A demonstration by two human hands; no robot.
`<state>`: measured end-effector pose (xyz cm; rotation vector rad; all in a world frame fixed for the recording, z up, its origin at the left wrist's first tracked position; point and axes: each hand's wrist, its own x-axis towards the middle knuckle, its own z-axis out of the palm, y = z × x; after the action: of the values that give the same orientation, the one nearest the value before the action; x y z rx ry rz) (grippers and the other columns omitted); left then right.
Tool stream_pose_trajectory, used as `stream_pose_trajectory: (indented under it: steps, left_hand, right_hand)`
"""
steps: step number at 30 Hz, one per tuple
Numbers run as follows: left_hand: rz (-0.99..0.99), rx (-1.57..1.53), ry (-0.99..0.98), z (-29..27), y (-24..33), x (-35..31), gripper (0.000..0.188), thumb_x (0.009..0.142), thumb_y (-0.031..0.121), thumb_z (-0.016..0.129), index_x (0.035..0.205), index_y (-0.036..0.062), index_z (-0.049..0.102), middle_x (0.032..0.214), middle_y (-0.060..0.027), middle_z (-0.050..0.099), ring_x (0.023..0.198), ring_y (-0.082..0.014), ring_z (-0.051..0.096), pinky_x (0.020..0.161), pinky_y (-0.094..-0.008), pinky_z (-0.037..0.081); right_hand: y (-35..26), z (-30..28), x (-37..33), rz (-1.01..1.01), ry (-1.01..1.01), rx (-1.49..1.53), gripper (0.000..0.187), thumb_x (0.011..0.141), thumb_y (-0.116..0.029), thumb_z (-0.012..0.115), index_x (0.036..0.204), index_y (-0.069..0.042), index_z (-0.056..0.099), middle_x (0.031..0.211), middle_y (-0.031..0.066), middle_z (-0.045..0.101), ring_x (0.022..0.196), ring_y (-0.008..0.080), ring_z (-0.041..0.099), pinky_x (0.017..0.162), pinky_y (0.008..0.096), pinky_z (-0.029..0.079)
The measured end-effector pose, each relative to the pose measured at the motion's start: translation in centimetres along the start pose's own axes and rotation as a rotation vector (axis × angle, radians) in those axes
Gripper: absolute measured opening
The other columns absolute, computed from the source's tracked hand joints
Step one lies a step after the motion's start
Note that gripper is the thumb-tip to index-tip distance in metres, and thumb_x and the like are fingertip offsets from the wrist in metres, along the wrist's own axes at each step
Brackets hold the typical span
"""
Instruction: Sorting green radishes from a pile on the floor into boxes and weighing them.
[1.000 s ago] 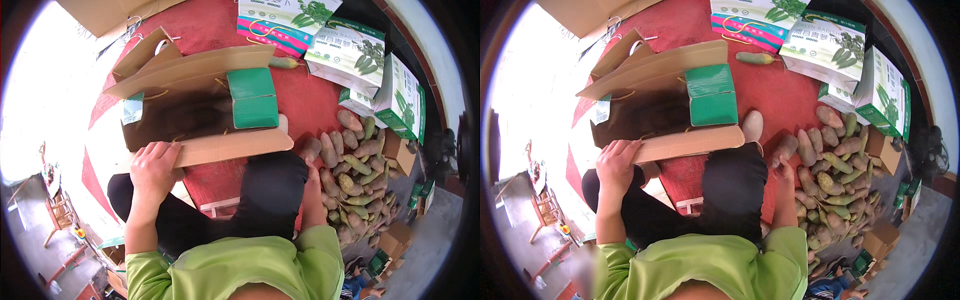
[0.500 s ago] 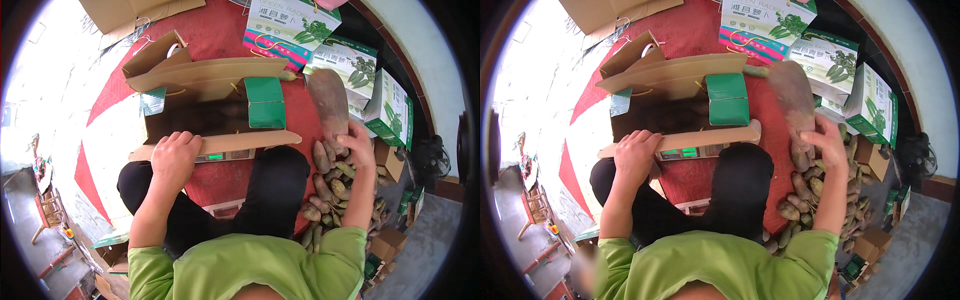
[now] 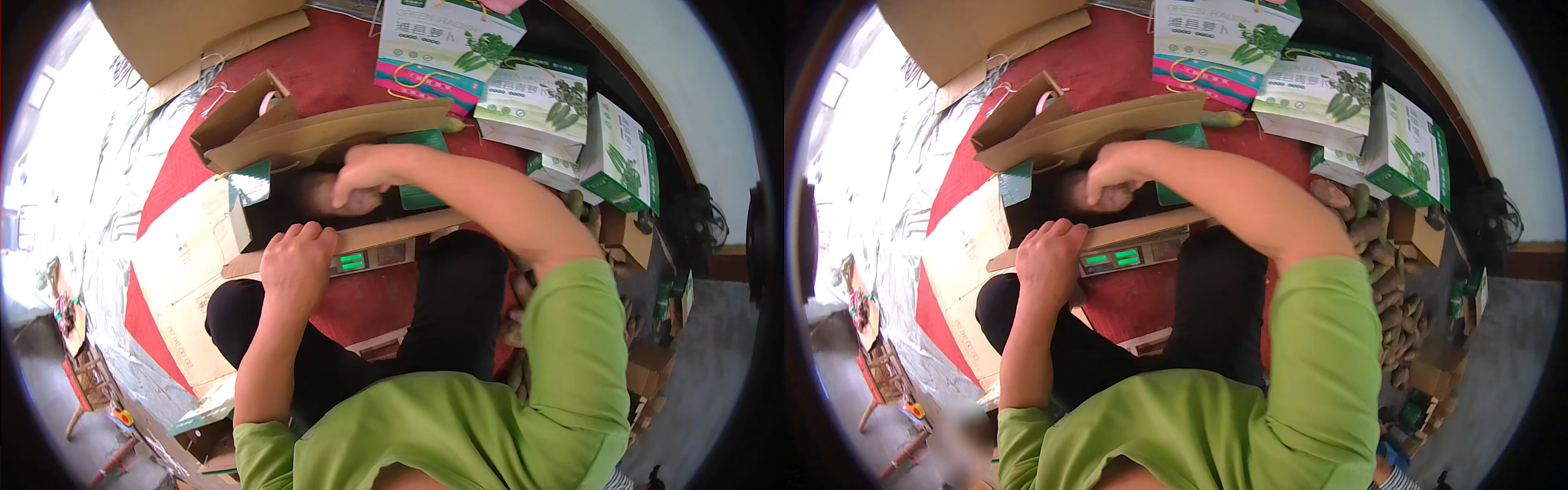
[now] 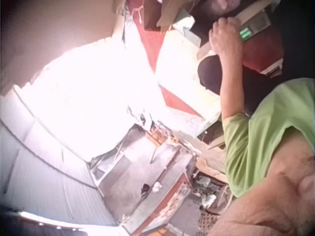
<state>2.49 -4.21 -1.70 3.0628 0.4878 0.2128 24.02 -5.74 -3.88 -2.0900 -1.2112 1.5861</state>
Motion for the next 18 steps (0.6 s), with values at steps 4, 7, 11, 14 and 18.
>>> stream_pose_trajectory:
  steps: [4,7,11,14,18]
  left_hand:
    - [0.028,-0.069,-0.003,1.0,-0.2,0.5,0.006,0.074,0.013,0.057,0.079,0.0131,0.060,0.076,-0.0019,0.056,0.080,-0.0200,0.060,0.069,-0.0345,0.048]
    - [-0.016,-0.023,-0.014,0.4,0.0,0.4,0.006,0.075,0.012,0.056,0.079,0.0146,0.060,0.076,-0.0019,0.055,0.081,-0.0205,0.060,0.068,-0.0357,0.048]
    - [-0.046,-0.024,-0.005,0.7,-0.4,0.7,0.017,0.075,0.010,0.056,0.088,0.0141,0.066,0.079,-0.0032,0.060,0.082,-0.0230,0.061,0.070,-0.0367,0.048]
    - [-0.094,-0.087,-0.029,0.1,0.2,1.0,0.020,0.076,0.007,0.057,0.092,0.0108,0.068,0.080,-0.0070,0.061,0.083,-0.0266,0.061,0.072,-0.0388,0.048]
    - [-0.153,-0.093,-0.045,-0.1,0.9,1.1,0.022,0.077,0.004,0.058,0.096,0.0110,0.069,0.083,-0.0081,0.062,0.084,-0.0288,0.061,0.070,-0.0387,0.048]
  right_hand:
    - [-1.5,1.8,2.6,0.034,-0.004,-0.373,0.045,0.066,-0.037,0.074,0.093,-0.001,0.071,0.096,0.0172,0.069,0.087,0.0282,0.066,0.074,0.0374,0.052]
    - [0.1,2.9,4.5,-0.210,0.295,-0.577,0.042,0.076,-0.037,0.068,0.098,-0.001,0.069,0.100,0.0184,0.068,0.093,0.0331,0.065,0.083,0.0416,0.051]
    - [0.1,-0.8,-1.0,-0.505,0.457,-0.405,0.043,0.078,-0.033,0.066,0.105,0.000,0.066,0.098,0.0176,0.068,0.090,0.0316,0.065,0.082,0.0387,0.051]
    - [2.9,-2.9,-10.0,-0.518,0.657,-0.136,0.044,0.080,-0.029,0.066,0.113,0.000,0.062,0.094,0.0130,0.069,0.084,0.0215,0.065,0.078,0.0311,0.050]
    - [14.6,-2.4,-18.2,-0.364,0.920,0.129,0.034,0.087,-0.020,0.062,0.116,-0.001,0.061,0.096,0.0059,0.069,0.088,0.0117,0.062,0.078,0.0286,0.049]
